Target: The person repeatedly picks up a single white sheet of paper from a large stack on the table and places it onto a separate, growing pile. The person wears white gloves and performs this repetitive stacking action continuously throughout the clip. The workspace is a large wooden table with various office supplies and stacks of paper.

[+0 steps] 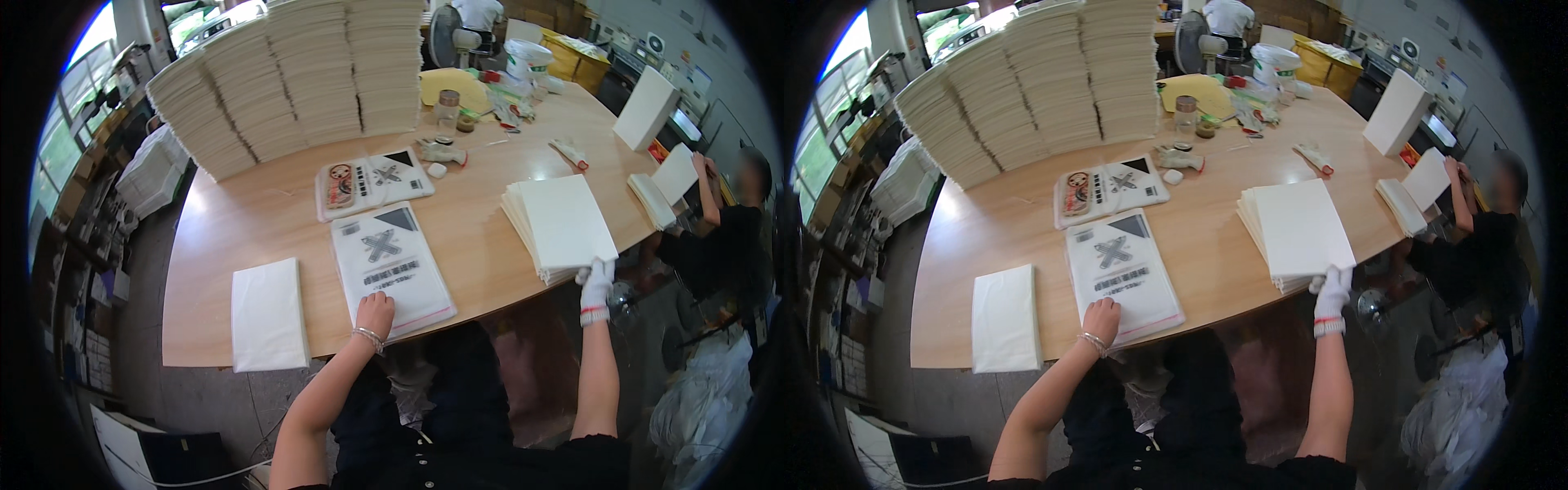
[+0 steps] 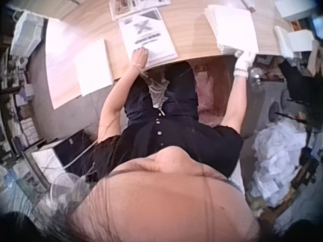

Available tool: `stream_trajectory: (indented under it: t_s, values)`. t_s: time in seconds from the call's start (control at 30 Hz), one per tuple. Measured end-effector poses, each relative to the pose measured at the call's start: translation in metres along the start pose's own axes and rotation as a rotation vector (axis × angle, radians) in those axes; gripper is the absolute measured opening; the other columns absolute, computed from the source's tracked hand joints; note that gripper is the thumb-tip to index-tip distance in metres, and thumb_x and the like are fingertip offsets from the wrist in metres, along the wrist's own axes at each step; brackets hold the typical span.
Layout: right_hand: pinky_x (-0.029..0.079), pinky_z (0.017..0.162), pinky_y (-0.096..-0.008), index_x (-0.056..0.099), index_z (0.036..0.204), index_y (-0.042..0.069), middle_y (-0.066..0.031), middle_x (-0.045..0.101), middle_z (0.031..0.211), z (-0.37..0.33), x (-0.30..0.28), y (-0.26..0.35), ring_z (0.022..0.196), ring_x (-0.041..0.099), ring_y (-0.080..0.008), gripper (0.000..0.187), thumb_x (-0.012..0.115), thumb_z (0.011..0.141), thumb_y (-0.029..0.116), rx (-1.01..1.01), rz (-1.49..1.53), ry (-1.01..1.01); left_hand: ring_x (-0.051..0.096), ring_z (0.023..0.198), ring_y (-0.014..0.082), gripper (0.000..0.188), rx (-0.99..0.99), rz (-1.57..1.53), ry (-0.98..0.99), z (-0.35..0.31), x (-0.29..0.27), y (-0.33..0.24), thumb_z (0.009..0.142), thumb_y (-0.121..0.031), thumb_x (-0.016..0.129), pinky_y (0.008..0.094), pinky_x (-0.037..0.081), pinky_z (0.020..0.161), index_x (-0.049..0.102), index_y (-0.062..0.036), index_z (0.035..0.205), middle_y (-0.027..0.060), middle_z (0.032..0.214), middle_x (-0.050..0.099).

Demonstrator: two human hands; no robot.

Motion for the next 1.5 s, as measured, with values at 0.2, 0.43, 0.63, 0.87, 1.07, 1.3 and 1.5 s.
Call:
stream_trajectory:
  t_s: [0.2,0.43,0.63,0.87,1.07,1.3,1.5]
  values:
    - [0.040,0.086,-0.0320,0.042,0.118,0.000,-0.0094,0.052,0.110,-0.123,-0.023,0.023,0.103,0.049,-0.0183,0.041,0.045,0.084,0.023,0.157,0.097,0.629,0.054,0.081,0.0297,0.016,-0.123,-0.241,0.023,0.004,-0.003,0.013,0.076,-0.006,0.044,0.0390,0.045,0.072,0.057,-0.0048,0.084,0.0132,0.086,0.058]
    - [0.045,0.072,-0.0245,0.048,0.111,0.000,-0.0065,0.056,0.098,-0.198,-0.028,-0.027,0.085,0.054,-0.0132,0.032,0.041,0.081,0.009,0.556,0.050,0.603,0.051,0.088,0.0309,0.022,0.170,-0.203,-0.335,-0.025,-0.006,0.025,0.072,-0.007,0.050,0.0382,0.044,0.077,0.057,-0.0033,0.092,0.0152,0.093,0.054]
    - [0.044,0.051,-0.0242,0.045,0.113,0.005,-0.0066,0.055,0.089,-0.222,-0.021,-0.025,0.064,0.053,-0.0117,0.031,0.040,0.082,0.009,0.696,0.226,0.437,0.060,0.077,0.0256,0.031,-0.589,-0.870,0.098,-0.036,-0.035,0.029,0.079,-0.016,0.055,0.0325,0.049,0.061,0.051,0.0050,0.101,0.0177,0.090,0.058]
    - [0.037,0.041,-0.0210,0.044,0.109,0.007,-0.0035,0.051,0.077,-0.239,-0.018,-0.009,0.050,0.045,-0.0081,0.025,0.039,0.085,0.012,0.739,0.156,0.471,0.064,0.066,0.0193,0.030,-0.512,-1.106,-0.142,-0.053,0.015,0.005,0.084,-0.008,0.046,0.0240,0.050,0.052,0.043,0.0080,0.110,0.0102,0.071,0.062]
    - [0.037,0.042,-0.0183,0.044,0.110,0.011,0.0023,0.050,0.075,-0.256,-0.027,0.005,0.051,0.042,-0.0040,0.025,0.043,0.086,0.019,0.855,0.132,0.491,0.057,0.085,0.0233,0.034,-0.169,-1.130,-0.358,-0.048,0.057,-0.066,0.081,-0.010,0.052,0.0327,0.046,0.074,0.043,0.0053,0.110,0.0132,0.091,0.060]
    - [0.040,0.044,-0.0247,0.040,0.112,0.009,-0.0049,0.053,0.079,-0.267,-0.025,0.007,0.051,0.048,-0.0102,0.025,0.040,0.087,0.012,0.857,0.088,0.459,0.055,0.089,0.0215,0.029,-0.287,-1.361,-0.200,-0.086,0.059,-0.089,0.082,-0.017,0.051,0.0308,0.044,0.076,0.049,0.0011,0.105,0.0067,0.098,0.058]
    - [0.040,0.044,-0.0258,0.040,0.108,0.009,-0.0056,0.052,0.082,-0.268,-0.025,-0.003,0.052,0.049,-0.0108,0.021,0.039,0.088,0.011,0.861,0.052,0.429,0.056,0.083,0.0140,0.026,-0.873,-2.119,-0.302,-0.095,0.041,-0.056,0.090,-0.022,0.043,0.0257,0.045,0.074,0.050,0.0002,0.102,0.0060,0.093,0.057]
Point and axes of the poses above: each hand's wrist, its own z-axis towards the middle knuckle, its own x-axis out of the palm, y = z × x, the point moved 2 cm from there along z, towards the middle knuckle
